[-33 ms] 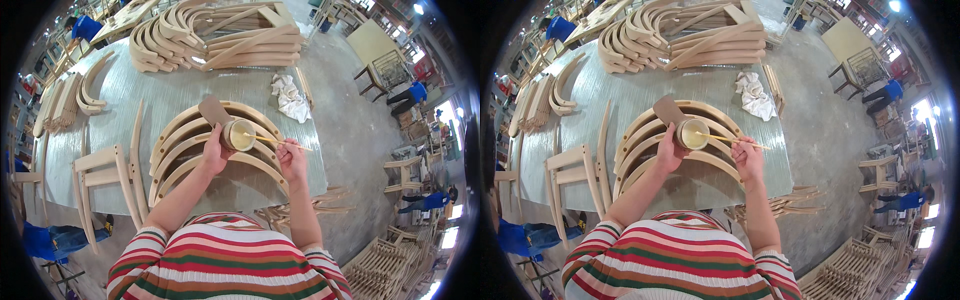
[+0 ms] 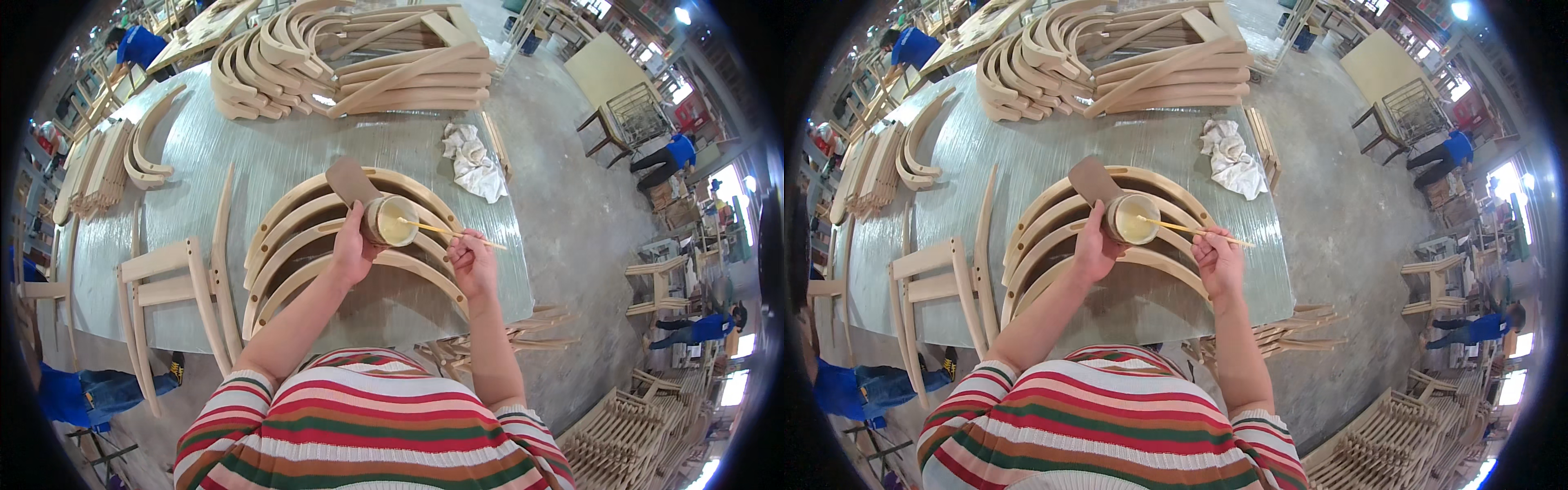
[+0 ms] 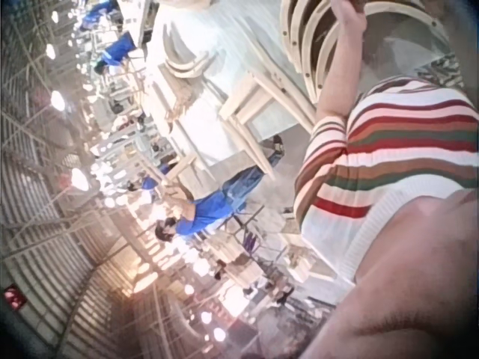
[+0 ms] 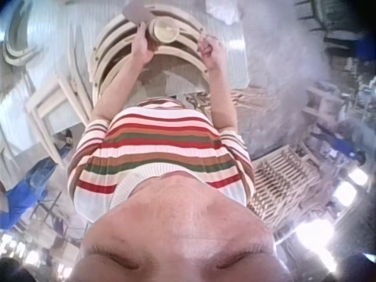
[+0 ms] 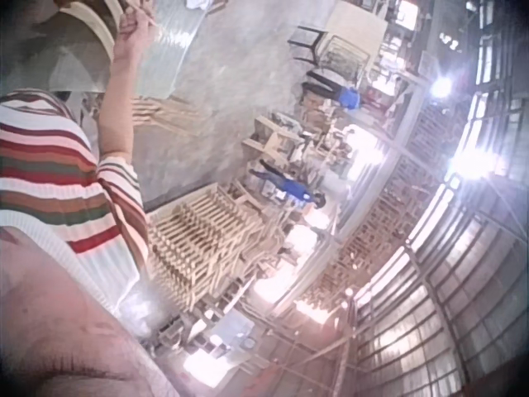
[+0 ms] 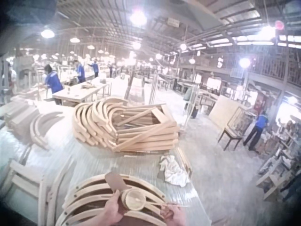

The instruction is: The person applies glue to the pre-drilled holes of wooden chair frames and curved backrest pieces using a small brush and a cup of adhesive. They work on multiple chair components, dipping the brush into the cup and carefully filling the holes before moving to the next piece.

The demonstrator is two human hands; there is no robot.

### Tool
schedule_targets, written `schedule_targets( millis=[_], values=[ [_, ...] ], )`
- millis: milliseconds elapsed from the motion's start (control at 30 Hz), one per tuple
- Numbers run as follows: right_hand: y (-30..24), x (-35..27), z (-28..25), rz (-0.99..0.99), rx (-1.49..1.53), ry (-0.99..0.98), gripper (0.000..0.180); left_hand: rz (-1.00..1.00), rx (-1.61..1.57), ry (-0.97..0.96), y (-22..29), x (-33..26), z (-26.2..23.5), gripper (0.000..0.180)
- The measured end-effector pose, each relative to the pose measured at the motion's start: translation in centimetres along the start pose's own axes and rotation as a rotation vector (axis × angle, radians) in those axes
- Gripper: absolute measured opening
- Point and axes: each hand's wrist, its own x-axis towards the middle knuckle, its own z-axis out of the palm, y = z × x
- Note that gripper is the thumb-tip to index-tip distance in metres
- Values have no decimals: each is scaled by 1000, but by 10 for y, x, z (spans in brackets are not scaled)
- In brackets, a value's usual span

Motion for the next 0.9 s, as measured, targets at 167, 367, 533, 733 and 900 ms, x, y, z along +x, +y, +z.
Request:
schedule_targets(
  millis=[167,367,533,733,900],
  values=[
    [24,21,-11,92,108,88,14,-31,31,-3,-10,28,9,46],
    [-28,32,-5,-300,-179,74,20,-53,-8,57,-19,40,-3,47],
    [-66,44,0,-694,-1041,10,19,-40,-62,92,-13,22,-17,48],
    [-56,64,4,-756,-1519,-132,14,-40,-47,161,-9,4,-30,46],
    [-45,82,0,-862,-1647,-242,16,-2,-42,122,-8,0,-42,48]
  ],
)
